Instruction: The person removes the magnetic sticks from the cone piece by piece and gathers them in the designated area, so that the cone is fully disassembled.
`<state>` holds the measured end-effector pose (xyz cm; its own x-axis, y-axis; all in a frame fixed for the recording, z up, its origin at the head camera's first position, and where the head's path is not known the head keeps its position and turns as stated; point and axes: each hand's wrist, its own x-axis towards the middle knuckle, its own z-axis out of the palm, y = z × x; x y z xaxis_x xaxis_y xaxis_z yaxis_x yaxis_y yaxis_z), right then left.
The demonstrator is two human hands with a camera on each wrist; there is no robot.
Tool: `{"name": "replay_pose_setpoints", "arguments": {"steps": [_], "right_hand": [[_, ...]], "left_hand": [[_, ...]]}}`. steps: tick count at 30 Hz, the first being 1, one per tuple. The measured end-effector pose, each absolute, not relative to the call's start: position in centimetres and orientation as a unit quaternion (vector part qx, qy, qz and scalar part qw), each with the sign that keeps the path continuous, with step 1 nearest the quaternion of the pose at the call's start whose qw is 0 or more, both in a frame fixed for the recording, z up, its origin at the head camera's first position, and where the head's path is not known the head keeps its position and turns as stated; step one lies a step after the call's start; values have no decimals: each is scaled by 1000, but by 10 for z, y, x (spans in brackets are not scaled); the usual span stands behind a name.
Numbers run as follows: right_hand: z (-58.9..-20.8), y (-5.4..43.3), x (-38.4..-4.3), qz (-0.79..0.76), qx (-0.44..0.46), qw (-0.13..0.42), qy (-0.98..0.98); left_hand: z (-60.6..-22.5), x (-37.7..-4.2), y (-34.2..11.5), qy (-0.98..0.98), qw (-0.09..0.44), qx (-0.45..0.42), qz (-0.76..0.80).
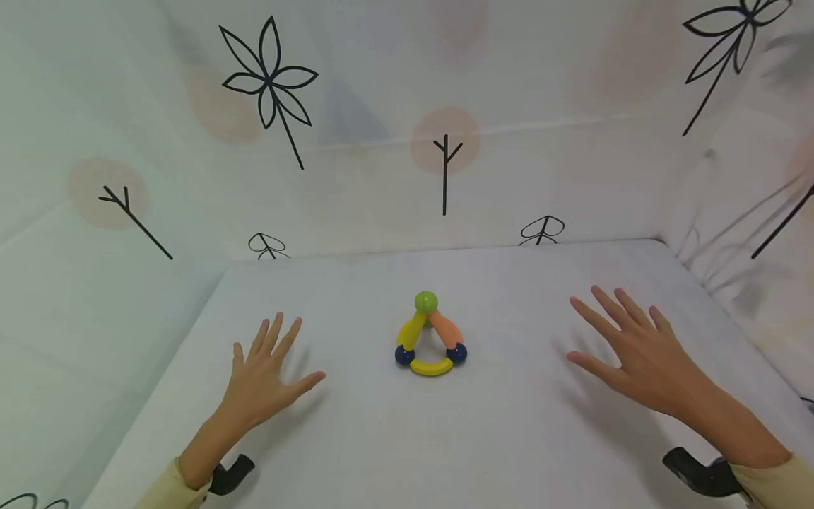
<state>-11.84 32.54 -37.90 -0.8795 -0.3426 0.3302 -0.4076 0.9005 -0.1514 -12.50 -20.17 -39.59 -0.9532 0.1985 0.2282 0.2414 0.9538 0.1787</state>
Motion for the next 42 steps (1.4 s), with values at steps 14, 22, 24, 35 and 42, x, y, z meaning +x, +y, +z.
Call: {"name": "replay_pose_setpoints", "arguments": {"steps": [14, 22, 24, 35, 42], "right_hand": [[-349, 277, -143, 155, 255, 147, -943], [-338, 239, -156, 202, 268, 135, -932], [-337, 230, -161, 222, 280, 135, -924], [-341, 191, -190, 310, 333, 117, -883], [-349, 167, -202, 350, 369, 105, -854]], "left_hand": [[-392, -142, -165, -959, 59, -116, -253], [-390, -157, -139, -923, 43, -141, -356], [-392, -162, -131, -912, 42, -152, -379], [-401, -186, -83, -853, -17, -189, -486], [-412, -196, -53, -798, -19, -185, -573]]}}
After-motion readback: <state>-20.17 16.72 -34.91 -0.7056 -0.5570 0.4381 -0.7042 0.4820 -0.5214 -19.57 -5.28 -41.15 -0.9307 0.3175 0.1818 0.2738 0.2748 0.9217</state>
